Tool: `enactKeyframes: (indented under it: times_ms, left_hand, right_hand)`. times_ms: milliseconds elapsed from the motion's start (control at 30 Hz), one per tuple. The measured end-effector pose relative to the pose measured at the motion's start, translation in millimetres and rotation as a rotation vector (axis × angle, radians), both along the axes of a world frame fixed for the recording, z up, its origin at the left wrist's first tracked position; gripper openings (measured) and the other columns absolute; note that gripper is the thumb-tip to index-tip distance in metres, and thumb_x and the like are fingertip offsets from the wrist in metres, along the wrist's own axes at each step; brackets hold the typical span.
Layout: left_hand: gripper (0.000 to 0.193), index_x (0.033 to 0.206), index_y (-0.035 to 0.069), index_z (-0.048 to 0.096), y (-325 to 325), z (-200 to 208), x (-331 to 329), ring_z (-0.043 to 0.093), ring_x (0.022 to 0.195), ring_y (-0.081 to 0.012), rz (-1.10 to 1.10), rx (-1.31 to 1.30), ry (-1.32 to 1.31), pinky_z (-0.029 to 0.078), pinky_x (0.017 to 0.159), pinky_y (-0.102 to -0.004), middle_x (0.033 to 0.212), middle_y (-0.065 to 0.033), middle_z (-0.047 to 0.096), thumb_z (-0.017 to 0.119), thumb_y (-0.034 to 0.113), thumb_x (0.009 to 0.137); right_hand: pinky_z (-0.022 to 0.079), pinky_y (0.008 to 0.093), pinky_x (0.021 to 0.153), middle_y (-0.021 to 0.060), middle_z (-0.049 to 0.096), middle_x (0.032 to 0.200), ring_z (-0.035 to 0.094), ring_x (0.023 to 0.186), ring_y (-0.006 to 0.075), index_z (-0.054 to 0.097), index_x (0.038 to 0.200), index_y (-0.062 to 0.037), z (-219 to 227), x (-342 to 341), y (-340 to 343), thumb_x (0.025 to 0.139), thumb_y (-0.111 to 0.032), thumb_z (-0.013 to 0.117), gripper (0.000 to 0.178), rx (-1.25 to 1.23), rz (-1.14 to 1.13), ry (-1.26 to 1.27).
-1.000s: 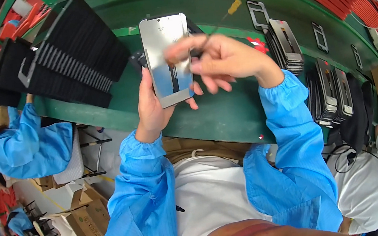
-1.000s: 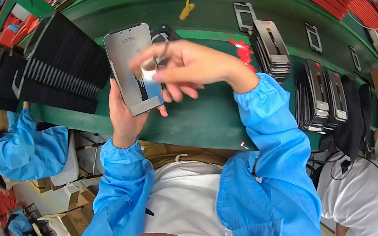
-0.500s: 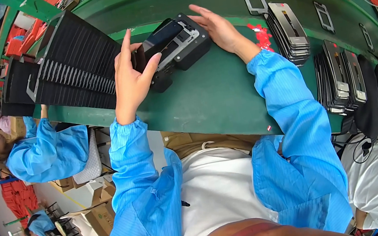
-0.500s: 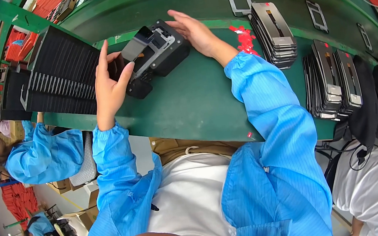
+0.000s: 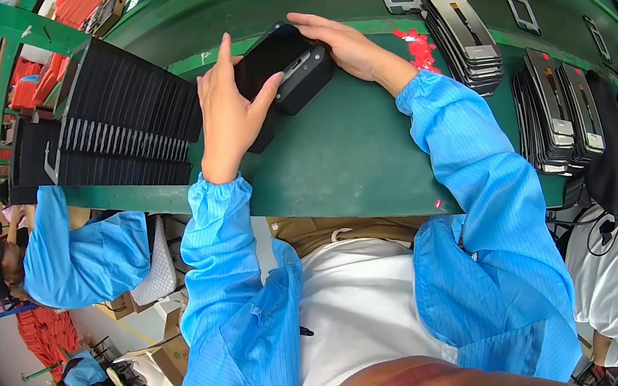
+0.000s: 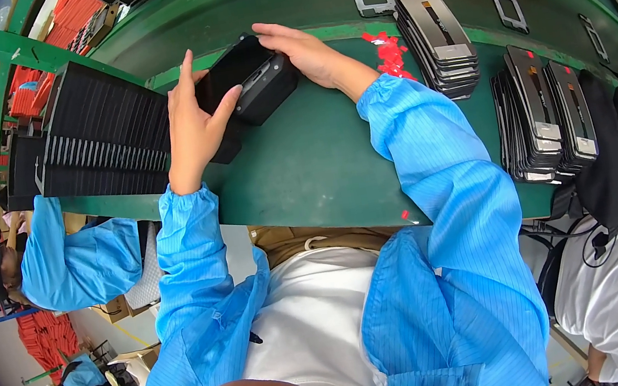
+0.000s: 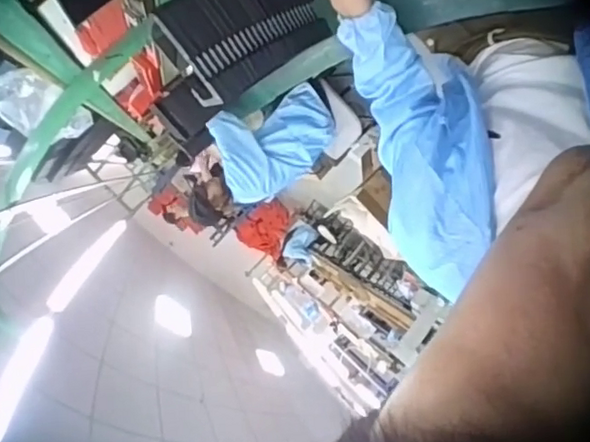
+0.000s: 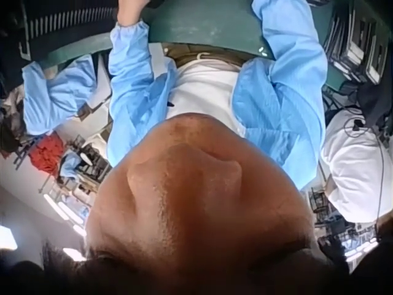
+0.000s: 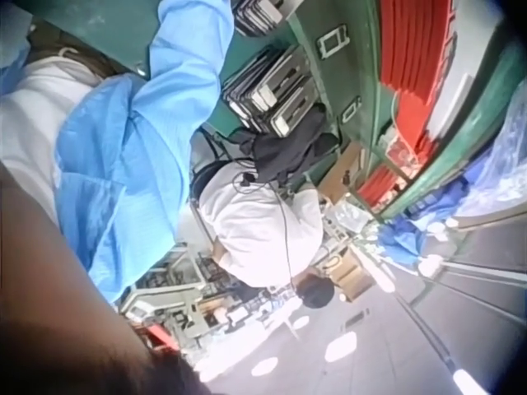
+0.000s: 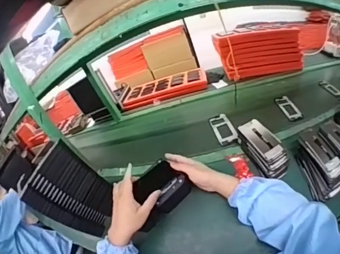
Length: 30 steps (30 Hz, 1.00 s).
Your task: Assembling electronic components and housings on a production line.
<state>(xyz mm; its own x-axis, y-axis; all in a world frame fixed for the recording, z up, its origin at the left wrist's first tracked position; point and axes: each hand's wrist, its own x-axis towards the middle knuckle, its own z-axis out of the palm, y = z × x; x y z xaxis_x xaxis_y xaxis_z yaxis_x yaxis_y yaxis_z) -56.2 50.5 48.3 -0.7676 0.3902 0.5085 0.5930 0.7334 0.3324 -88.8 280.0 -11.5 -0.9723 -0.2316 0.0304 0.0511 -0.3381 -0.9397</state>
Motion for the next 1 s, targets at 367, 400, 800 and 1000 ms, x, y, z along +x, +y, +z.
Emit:
enactKeyframes:
  times_ms: [367, 400, 800, 1000]
  left_hand:
    - [0.093, 0.153, 0.004, 0.037, -12, -2, 9, 0.059, 0.114, -0.0334, 0.016, 0.0, 0.025, 0.03, 0.112, -0.0646, 0.12, -0.0135, 0.063, 0.084, 0.035, 0.08]
    - [0.093, 0.153, 0.004, 0.037, -13, -3, 10, 0.058, 0.114, -0.0333, 0.016, 0.005, 0.022, 0.03, 0.112, -0.0646, 0.12, -0.0133, 0.063, 0.084, 0.035, 0.08]
    - [0.065, 0.145, 0.007, 0.052, -55, -5, 21, 0.053, 0.128, -0.0406, 0.07, -0.167, 0.026, 0.031, 0.114, -0.0594, 0.132, -0.0197, 0.057, 0.075, 0.031, 0.089]
    - [0.045, 0.135, 0.012, 0.065, -52, 12, 19, 0.051, 0.129, -0.0429, 0.039, -0.006, -0.326, 0.036, 0.114, -0.0473, 0.137, -0.0213, 0.053, 0.071, 0.026, 0.092]
  right_hand:
    - [0.036, 0.0288, 0.111, 0.0087, 0.046, 0.151, 0.047, 0.134, 0.0169, 0.034, 0.157, -0.0058, 0, 2, -9, 0.105, -0.023, 0.053, 0.058, 0.138, 0.051, 0.101]
    - [0.037, 0.0286, 0.111, 0.0087, 0.047, 0.15, 0.047, 0.133, 0.0165, 0.034, 0.157, -0.0056, -2, 2, -9, 0.105, -0.023, 0.053, 0.058, 0.16, 0.045, 0.125]
    - [0.037, 0.0283, 0.11, 0.0108, 0.053, 0.146, 0.049, 0.131, 0.0156, 0.036, 0.156, -0.0049, -16, -3, -7, 0.107, -0.024, 0.048, 0.053, 0.424, -0.07, 0.323]
    - [0.046, 0.0281, 0.099, 0.01, 0.059, 0.139, 0.058, 0.115, 0.0143, 0.043, 0.151, -0.005, 7, 0, 6, 0.105, -0.021, 0.053, 0.05, 0.574, -0.17, 0.436]
